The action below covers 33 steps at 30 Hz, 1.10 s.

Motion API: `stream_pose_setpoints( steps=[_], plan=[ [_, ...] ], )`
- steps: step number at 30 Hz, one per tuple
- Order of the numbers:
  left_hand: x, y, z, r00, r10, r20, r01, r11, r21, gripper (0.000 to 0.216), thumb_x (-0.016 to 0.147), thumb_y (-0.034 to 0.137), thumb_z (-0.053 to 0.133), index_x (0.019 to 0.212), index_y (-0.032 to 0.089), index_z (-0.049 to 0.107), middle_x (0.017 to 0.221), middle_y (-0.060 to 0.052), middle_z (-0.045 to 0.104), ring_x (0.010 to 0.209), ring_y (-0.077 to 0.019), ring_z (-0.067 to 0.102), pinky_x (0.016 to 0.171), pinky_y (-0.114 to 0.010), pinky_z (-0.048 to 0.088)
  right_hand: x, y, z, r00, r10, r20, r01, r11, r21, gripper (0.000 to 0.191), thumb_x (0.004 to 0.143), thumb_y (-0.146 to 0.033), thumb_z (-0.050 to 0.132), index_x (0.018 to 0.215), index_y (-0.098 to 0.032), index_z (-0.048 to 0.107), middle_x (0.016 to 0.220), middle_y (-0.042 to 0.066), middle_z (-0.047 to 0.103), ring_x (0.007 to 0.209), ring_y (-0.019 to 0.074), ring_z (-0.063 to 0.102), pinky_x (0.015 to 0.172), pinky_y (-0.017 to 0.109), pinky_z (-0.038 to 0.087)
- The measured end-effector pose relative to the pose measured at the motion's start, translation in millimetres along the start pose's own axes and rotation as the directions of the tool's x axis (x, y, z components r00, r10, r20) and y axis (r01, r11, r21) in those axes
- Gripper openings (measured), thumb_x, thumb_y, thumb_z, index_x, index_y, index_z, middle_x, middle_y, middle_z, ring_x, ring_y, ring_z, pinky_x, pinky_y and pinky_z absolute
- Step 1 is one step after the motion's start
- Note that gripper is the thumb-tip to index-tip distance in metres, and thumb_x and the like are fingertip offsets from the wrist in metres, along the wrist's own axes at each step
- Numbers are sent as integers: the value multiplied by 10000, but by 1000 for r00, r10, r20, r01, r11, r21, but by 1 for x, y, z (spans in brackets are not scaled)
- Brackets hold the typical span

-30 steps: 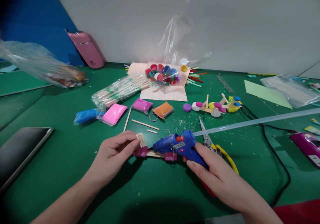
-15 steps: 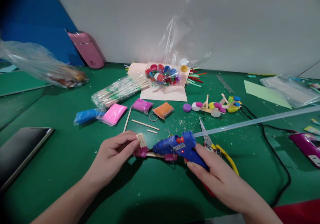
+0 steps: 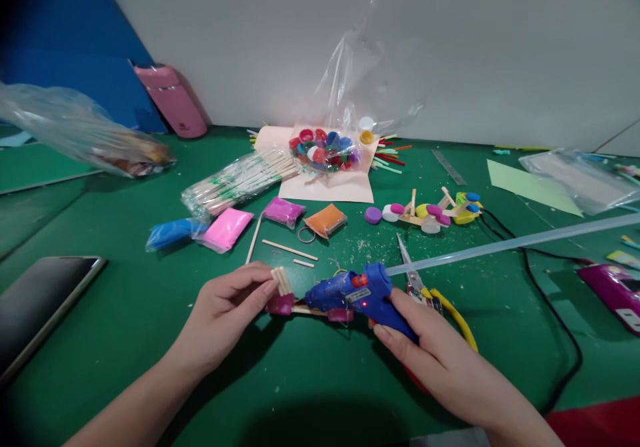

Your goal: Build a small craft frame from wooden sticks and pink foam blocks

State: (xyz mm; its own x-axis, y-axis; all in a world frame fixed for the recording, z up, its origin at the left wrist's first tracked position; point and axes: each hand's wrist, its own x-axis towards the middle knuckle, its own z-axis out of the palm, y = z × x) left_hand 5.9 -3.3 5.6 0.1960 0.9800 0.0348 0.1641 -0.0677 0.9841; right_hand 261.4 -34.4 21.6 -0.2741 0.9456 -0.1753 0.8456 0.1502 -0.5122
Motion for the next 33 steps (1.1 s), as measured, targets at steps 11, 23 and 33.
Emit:
stream_pose_setpoints(
  steps=[11, 23, 33],
  plan=[
    [0, -2, 0, 1000, -7, -4, 7, 1000, -11, 197, 804, 197, 488, 658, 134, 604, 639, -20, 555, 593, -121, 533, 550, -217, 409, -3, 5, 2, 997, 39, 59, -37, 999, -40, 482, 838, -472, 375, 1208, -192, 506, 1128, 94, 604, 960, 259, 588, 840, 372, 472],
    [0, 0, 0, 1000, -6, -8, 6, 1000, 5, 208, 797, 208, 501, 636, 139, 612, 622, -24, 554, 595, -133, 513, 569, -243, 396, 1, 6, -1, 995, 61, 77, -66, 996, 60, 438, 843, -449, 387, 1200, -206, 465, 1042, 101, 619, 951, 262, 575, 810, 386, 481],
    [-1, -2, 1, 1000, -24, -3, 24, 998, -65, 193, 803, 203, 501, 655, 138, 605, 625, -24, 568, 589, -135, 543, 569, -248, 419, 3, 16, 3, 970, 239, -48, -204, 902, 380, 533, 799, -453, 479, 1229, -161, 357, 599, -9, 588, 515, 177, 592, 492, 268, 519]
  ],
)
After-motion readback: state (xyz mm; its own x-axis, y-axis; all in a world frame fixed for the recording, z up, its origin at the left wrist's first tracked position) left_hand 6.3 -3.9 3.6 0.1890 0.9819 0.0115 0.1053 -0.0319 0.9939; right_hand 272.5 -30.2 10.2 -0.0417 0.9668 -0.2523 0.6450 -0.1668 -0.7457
